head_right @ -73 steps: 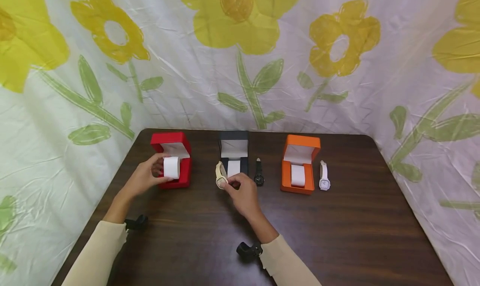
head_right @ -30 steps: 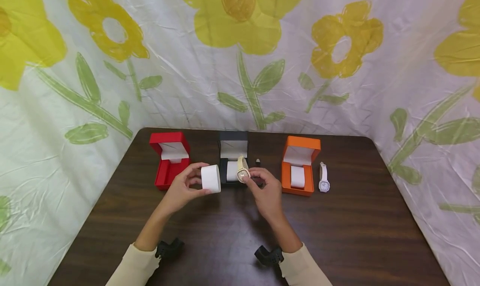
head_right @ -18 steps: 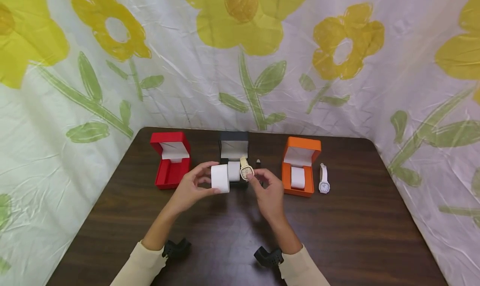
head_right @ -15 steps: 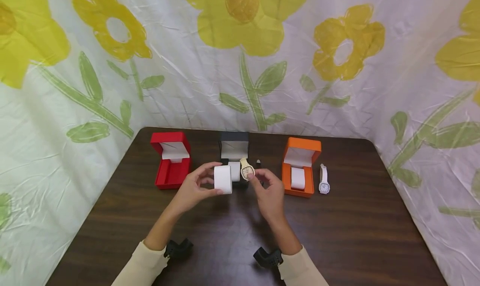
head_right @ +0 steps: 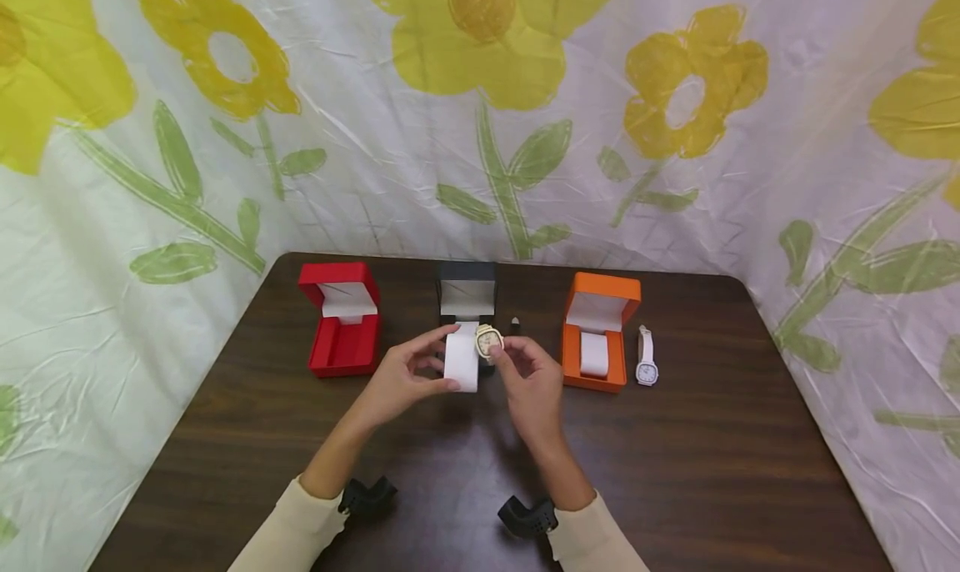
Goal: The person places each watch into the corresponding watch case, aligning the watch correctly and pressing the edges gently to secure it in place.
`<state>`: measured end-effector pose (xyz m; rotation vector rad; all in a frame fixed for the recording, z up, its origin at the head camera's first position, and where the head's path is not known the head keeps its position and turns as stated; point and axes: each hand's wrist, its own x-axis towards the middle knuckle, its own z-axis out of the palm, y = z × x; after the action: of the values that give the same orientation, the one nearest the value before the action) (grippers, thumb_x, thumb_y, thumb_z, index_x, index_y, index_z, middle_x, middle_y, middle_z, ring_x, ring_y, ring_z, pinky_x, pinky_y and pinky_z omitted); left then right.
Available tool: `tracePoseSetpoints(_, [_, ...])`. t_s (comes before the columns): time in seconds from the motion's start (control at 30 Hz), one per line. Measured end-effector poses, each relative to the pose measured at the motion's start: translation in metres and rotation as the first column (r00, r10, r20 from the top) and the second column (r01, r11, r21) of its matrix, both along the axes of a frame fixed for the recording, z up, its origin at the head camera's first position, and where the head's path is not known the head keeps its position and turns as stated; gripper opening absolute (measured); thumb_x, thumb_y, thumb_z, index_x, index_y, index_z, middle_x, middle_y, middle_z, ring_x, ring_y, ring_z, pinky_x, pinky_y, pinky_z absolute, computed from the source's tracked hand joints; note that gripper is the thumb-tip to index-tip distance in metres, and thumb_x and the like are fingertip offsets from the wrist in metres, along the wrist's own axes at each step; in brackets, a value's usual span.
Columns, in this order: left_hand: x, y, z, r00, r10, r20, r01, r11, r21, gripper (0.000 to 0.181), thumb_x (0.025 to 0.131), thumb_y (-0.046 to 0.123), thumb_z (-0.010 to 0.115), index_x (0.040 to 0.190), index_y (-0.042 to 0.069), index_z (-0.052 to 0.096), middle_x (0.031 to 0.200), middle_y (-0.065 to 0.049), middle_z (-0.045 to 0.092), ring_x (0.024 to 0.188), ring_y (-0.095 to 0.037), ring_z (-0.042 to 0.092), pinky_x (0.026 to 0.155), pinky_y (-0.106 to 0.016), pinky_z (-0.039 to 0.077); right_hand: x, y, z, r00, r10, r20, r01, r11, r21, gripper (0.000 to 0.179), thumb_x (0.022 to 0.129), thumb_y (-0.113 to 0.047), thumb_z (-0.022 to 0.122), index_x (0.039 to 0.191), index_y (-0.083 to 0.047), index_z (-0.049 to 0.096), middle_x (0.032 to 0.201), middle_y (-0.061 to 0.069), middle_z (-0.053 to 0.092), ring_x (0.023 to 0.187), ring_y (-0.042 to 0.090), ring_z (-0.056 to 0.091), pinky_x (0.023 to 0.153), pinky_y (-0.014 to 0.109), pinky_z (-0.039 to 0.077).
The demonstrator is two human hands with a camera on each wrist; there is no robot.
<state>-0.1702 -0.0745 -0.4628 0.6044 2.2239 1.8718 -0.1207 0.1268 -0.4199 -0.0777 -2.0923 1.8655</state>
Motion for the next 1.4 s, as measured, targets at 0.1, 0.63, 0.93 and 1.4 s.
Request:
tracePoseSetpoints(0.1, [0.001,0.002,0.0,1.0,0.003,-0.003,-0.003,1.0,0.015,0.072,0.082,0.01,0.086,0.146,0.024,0.057,0.114,-0.009,0.063,0.087,-0.024,0.069,0.074,-0.035,0.062,-0.002,-0.001,-0.008,1.0,0.008,0.009,-0.008,1.0,-0.015,0.016,0.093,-0.003,0.072,0.104,0.009,0.071,0.1,0.023,0.072,0.083,0.013,0.064,0.082,0.02,0.056])
tracePoseSetpoints(0.63, [0.0,0.002,-0.001,0.998,0.061,0.023,-0.063,0.995,0.076,0.067,0.08,0.011,0.087,0.138,0.029,0.06,0.115,-0.008,0.062,0.09,-0.027,0.068,0.07,-0.036,0.062,-0.006,0.0,-0.035,0.998,0.069,0.0,-0.069,0.997,-0.022,0.023,0.092,-0.023,0.077,0.103,-0.002,0.075,0.099,0.012,0.073,0.085,0.022,0.065,0.08,0.025,0.058])
tracePoseSetpoints(0.93, [-0.001,-0.002,0.002,0.998,0.058,0.012,-0.059,0.995,0.081,0.073,0.08,0.006,0.087,0.145,0.018,0.055,0.118,-0.011,0.062,0.093,-0.027,0.066,0.066,-0.029,0.059,-0.004,0.004,-0.04,0.989,0.146,-0.04,-0.144,0.989,0.038,0.023,0.084,-0.012,0.085,0.105,-0.006,0.076,0.101,0.007,0.074,0.092,0.02,0.069,0.09,0.037,0.058])
tracePoseSetpoints(1.4, [-0.005,-0.005,0.001,1.0,0.024,0.015,-0.025,0.994,0.109,0.075,0.081,0.001,0.084,0.146,0.019,0.053,0.123,-0.015,0.058,0.102,-0.036,0.062,0.071,-0.033,0.062,-0.005,0.005,-0.042,0.971,0.187,-0.147,-0.192,0.981,-0.019,0.02,0.083,0.0,0.082,0.102,-0.002,0.076,0.102,0.013,0.071,0.094,0.022,0.068,0.092,0.041,0.057])
